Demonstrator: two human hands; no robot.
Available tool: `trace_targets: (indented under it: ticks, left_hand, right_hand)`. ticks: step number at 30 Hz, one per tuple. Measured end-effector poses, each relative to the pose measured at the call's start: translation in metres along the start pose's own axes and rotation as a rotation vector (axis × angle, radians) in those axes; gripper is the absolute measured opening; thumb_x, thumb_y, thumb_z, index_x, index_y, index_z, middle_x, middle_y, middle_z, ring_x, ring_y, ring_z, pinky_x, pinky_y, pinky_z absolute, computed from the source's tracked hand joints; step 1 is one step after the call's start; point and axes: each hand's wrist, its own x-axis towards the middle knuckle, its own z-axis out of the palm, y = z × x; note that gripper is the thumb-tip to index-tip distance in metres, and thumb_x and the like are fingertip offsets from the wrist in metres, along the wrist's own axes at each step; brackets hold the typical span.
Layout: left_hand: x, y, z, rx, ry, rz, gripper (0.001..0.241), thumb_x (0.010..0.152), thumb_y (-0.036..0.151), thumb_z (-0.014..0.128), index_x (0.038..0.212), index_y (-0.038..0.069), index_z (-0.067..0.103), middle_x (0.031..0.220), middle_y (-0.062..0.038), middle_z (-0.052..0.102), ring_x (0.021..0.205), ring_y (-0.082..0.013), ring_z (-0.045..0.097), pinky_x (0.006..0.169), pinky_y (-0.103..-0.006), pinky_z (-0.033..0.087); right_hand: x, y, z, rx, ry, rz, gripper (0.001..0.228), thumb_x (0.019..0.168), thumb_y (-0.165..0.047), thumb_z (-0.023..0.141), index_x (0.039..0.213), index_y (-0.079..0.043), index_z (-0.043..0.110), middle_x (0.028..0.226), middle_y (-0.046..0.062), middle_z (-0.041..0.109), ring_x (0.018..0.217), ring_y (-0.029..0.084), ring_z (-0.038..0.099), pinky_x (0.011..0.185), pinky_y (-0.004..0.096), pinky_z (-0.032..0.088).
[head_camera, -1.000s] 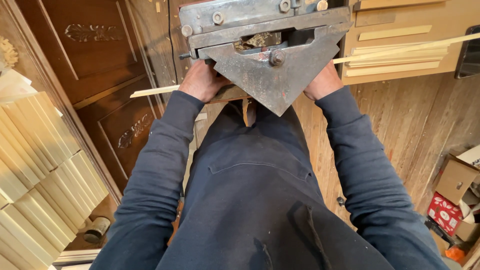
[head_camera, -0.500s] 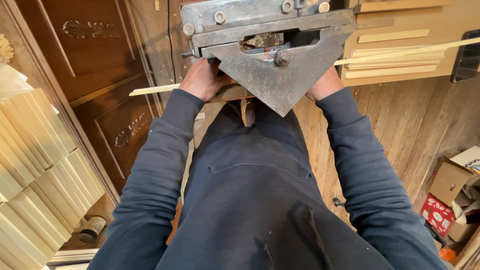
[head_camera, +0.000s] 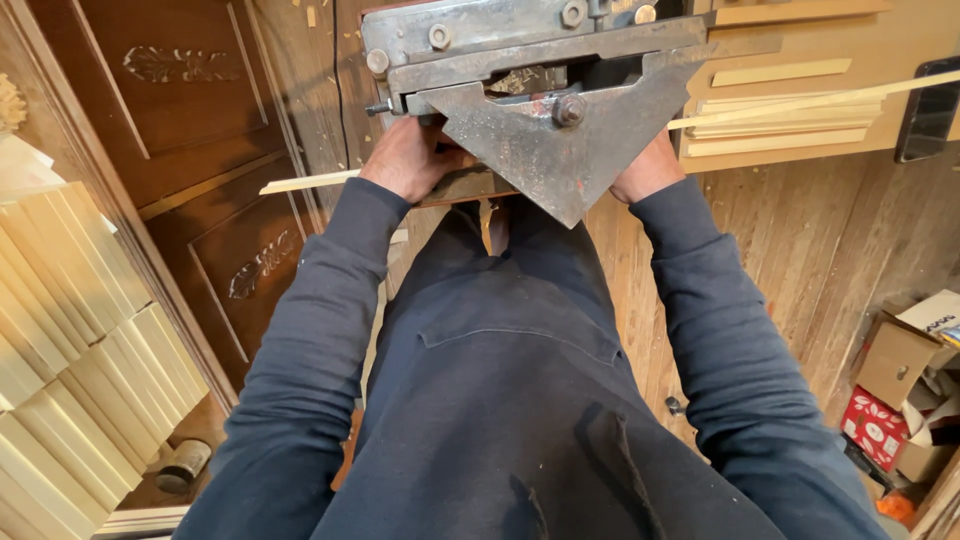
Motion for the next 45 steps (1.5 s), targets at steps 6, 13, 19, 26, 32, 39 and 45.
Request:
trace_targets:
  ticks: [6, 13, 19, 26, 32, 39, 45]
  left_hand:
    - [-0.001, -0.001, 0.001, 0.039, -0.003, 0.026, 0.033, 0.088, 0.021, 0.079, 0.113, 0.001, 0.071, 0.105, -0.018, 0.077, 0.098, -0.0394, 0.071, 0.084, -0.0449, 0.055]
    - [-0.001, -0.005, 0.003, 0.040, 0.004, -0.004, 0.037, 0.087, 0.022, 0.080, 0.115, 0.001, 0.069, 0.105, -0.019, 0.076, 0.099, -0.0413, 0.070, 0.085, -0.0458, 0.056]
    - [0.000, -0.003, 0.002, 0.063, 0.014, 0.014, 0.041, 0.086, 0.021, 0.080, 0.119, 0.000, 0.068, 0.108, -0.020, 0.074, 0.098, -0.0425, 0.069, 0.085, -0.0463, 0.055]
    - [0.001, -0.003, -0.001, 0.053, -0.020, -0.005, 0.031, 0.086, 0.027, 0.078, 0.108, 0.005, 0.075, 0.103, -0.015, 0.078, 0.097, -0.0367, 0.072, 0.087, -0.0432, 0.055]
    - [0.001, -0.016, 0.004, 0.067, 0.015, 0.059, 0.023, 0.084, 0.028, 0.079, 0.100, 0.012, 0.083, 0.100, -0.014, 0.077, 0.091, -0.0367, 0.071, 0.087, -0.0430, 0.054]
    - [0.000, -0.016, 0.001, 0.077, 0.000, 0.056, 0.021, 0.087, 0.028, 0.078, 0.099, 0.010, 0.082, 0.089, -0.017, 0.076, 0.085, -0.0377, 0.070, 0.083, -0.0446, 0.055]
    - [-0.001, -0.014, -0.001, 0.083, 0.036, 0.104, 0.022, 0.084, 0.027, 0.079, 0.098, 0.010, 0.082, 0.086, -0.017, 0.076, 0.082, -0.0388, 0.069, 0.078, -0.0459, 0.055]
  right_hand:
    - [0.001, -0.001, -0.004, -0.040, -0.009, -0.025, 0.029, 0.096, -0.013, 0.065, 0.122, -0.001, 0.067, 0.126, 0.022, 0.066, 0.121, 0.045, 0.057, 0.108, 0.052, 0.043]
    - [-0.001, -0.005, -0.005, -0.066, -0.008, -0.012, 0.028, 0.093, -0.011, 0.065, 0.119, -0.003, 0.069, 0.123, 0.020, 0.068, 0.119, 0.045, 0.058, 0.106, 0.052, 0.043]
    - [-0.001, -0.002, -0.001, -0.104, -0.011, -0.013, 0.029, 0.092, -0.013, 0.067, 0.118, -0.003, 0.069, 0.122, 0.020, 0.068, 0.118, 0.044, 0.059, 0.106, 0.052, 0.044]
    - [0.002, -0.039, -0.017, -0.055, 0.057, 0.021, 0.028, 0.094, -0.017, 0.069, 0.117, -0.003, 0.069, 0.121, 0.021, 0.068, 0.115, 0.046, 0.059, 0.101, 0.053, 0.045]
    - [-0.004, -0.047, -0.005, -0.038, 0.142, 0.110, 0.030, 0.093, -0.020, 0.072, 0.118, -0.003, 0.068, 0.119, 0.021, 0.068, 0.113, 0.045, 0.059, 0.099, 0.051, 0.046]
    - [-0.012, -0.028, 0.017, 0.273, 0.211, 0.274, 0.043, 0.095, -0.023, 0.074, 0.129, 0.001, 0.061, 0.125, 0.020, 0.065, 0.116, 0.035, 0.061, 0.102, 0.043, 0.048]
    - [-0.024, 0.010, 0.042, 0.205, 0.156, 0.206, 0.036, 0.105, -0.017, 0.070, 0.135, -0.001, 0.063, 0.134, 0.018, 0.065, 0.123, 0.034, 0.061, 0.107, 0.044, 0.048]
